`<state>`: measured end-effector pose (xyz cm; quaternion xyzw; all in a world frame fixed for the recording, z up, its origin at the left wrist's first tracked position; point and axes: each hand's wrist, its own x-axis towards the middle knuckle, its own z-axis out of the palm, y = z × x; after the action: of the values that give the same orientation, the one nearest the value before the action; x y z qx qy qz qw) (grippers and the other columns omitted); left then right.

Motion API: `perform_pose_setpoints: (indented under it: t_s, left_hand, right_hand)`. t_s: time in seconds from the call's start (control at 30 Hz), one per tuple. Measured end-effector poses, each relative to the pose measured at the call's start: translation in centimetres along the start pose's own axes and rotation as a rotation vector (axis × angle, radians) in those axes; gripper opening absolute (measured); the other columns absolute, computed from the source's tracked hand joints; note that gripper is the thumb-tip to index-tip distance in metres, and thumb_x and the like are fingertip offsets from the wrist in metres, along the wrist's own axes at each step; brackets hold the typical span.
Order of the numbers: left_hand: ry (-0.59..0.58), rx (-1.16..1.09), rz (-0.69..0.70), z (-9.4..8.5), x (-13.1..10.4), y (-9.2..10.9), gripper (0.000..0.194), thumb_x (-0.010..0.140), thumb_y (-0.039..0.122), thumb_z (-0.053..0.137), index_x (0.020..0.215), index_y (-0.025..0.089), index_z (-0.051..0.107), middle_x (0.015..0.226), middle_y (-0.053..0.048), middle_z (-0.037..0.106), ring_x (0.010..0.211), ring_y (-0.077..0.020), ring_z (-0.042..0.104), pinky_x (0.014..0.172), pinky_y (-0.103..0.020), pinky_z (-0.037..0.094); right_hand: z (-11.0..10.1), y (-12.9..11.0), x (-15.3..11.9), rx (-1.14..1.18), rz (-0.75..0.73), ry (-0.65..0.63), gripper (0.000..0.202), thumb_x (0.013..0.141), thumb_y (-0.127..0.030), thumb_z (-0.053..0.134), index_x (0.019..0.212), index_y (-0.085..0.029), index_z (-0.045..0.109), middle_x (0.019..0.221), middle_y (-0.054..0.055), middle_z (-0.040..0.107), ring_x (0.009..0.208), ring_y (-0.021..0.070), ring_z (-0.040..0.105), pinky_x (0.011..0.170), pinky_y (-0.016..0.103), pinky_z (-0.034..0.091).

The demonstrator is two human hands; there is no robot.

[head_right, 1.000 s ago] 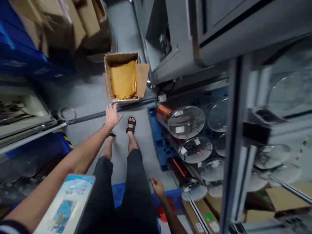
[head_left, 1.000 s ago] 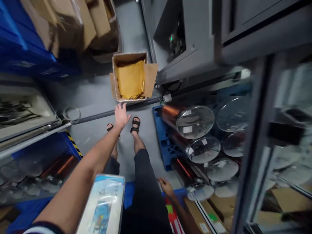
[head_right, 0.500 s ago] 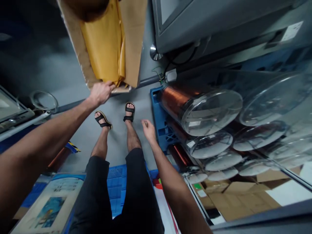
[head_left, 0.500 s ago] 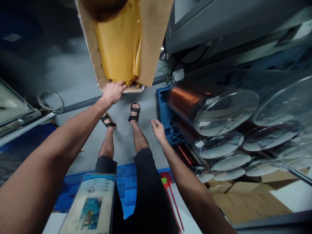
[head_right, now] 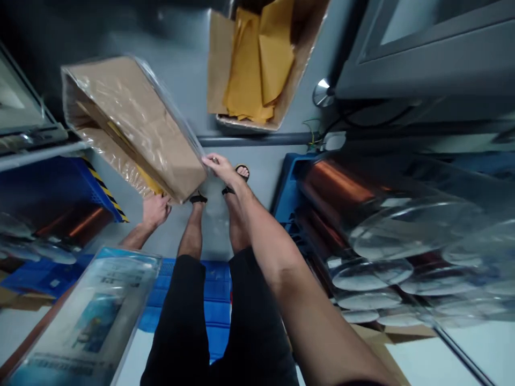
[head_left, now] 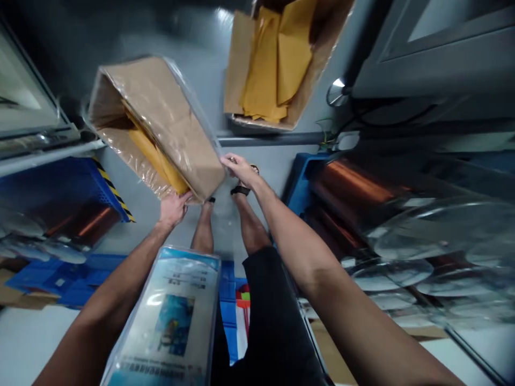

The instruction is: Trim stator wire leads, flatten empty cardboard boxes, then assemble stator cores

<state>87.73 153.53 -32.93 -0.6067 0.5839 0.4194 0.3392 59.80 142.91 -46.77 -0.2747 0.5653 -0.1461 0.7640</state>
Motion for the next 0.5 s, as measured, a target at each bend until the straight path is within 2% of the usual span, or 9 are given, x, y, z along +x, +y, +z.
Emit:
perform_pose_setpoints:
  t_s: [0.07,0.13,0.23,0.3,0.37,0.43,0.5]
  left_hand:
    - [0.032,-0.047,-0.033,1.7,1.6,-1.3,0.061,0.116,0.021,0.058,0.174,0.023,0.077,0.160,-0.026,0.075,0.140,-0.0506,0.078,0.115,-0.062,0.068]
    - [0.098,-0.141,-0.036,3.2,3.4,-2.3,0.061,0.117,0.024,0.062,0.176,0.024,0.075,0.171,-0.025,0.069,0.146,-0.0493,0.076,0.120,-0.062,0.067]
    - [0.214,-0.336,0.004,4.8,5.9,-2.5,0.051,0.115,0.041,0.080,0.161,0.020,0.083,0.166,-0.024,0.075,0.150,-0.0492,0.076,0.129,-0.063,0.065]
    - [0.280,-0.513,0.053,5.6,7.4,-1.4,0.060,0.111,0.057,0.091,0.155,0.017,0.085,0.163,-0.023,0.080,0.158,-0.0467,0.074,0.139,-0.060,0.060]
    - [0.345,-0.771,0.047,6.1,8.6,0.3,0.069,0.116,0.067,0.085,0.160,0.014,0.081,0.171,-0.021,0.078,0.168,-0.0390,0.069,0.148,-0.053,0.053]
    - [0.388,-0.994,-0.005,6.4,9.7,2.0,0.067,0.126,0.066,0.070,0.167,0.013,0.075,0.179,-0.020,0.073,0.174,-0.0325,0.066,0.152,-0.049,0.050]
    - [0.388,-1.056,-0.037,6.5,10.7,2.9,0.063,0.129,0.061,0.066,0.168,0.013,0.073,0.179,-0.021,0.073,0.175,-0.0326,0.066,0.152,-0.052,0.050]
  right_hand:
    - [1.8,1.1,1.7,0.019,0.038,-0.007,0.091,0.076,-0.114,0.087,0.101,-0.029,0.065,0.070,-0.012,0.043,0.062,0.0105,0.034,0.058,0.027,0.035]
    - [3.5,2.1,3.3,0.043,0.075,0.011,0.091,0.079,-0.114,0.085,0.101,-0.029,0.062,0.068,-0.013,0.038,0.061,0.0102,0.032,0.058,0.026,0.036]
    - [5.3,3.2,4.7,0.071,0.114,0.089,0.087,0.088,-0.110,0.085,0.093,-0.029,0.054,0.067,-0.012,0.036,0.062,0.0103,0.032,0.060,0.025,0.037]
    - [6.0,3.8,4.8,0.037,0.146,0.109,0.086,0.093,-0.108,0.083,0.088,-0.029,0.051,0.067,-0.011,0.037,0.063,0.0110,0.035,0.061,0.025,0.039]
    - [6.1,4.1,4.2,-0.039,0.154,0.116,0.085,0.097,-0.108,0.079,0.085,-0.028,0.050,0.068,-0.008,0.040,0.066,0.0123,0.040,0.063,0.027,0.041]
    - [5.7,4.2,3.3,-0.133,0.081,0.179,0.084,0.098,-0.107,0.078,0.085,-0.028,0.052,0.075,-0.005,0.046,0.074,0.0142,0.047,0.068,0.028,0.046]
    - [5.0,4.0,2.4,-0.212,-0.037,0.256,0.084,0.091,-0.105,0.087,0.085,-0.028,0.053,0.084,-0.002,0.051,0.085,0.0165,0.053,0.074,0.029,0.051]
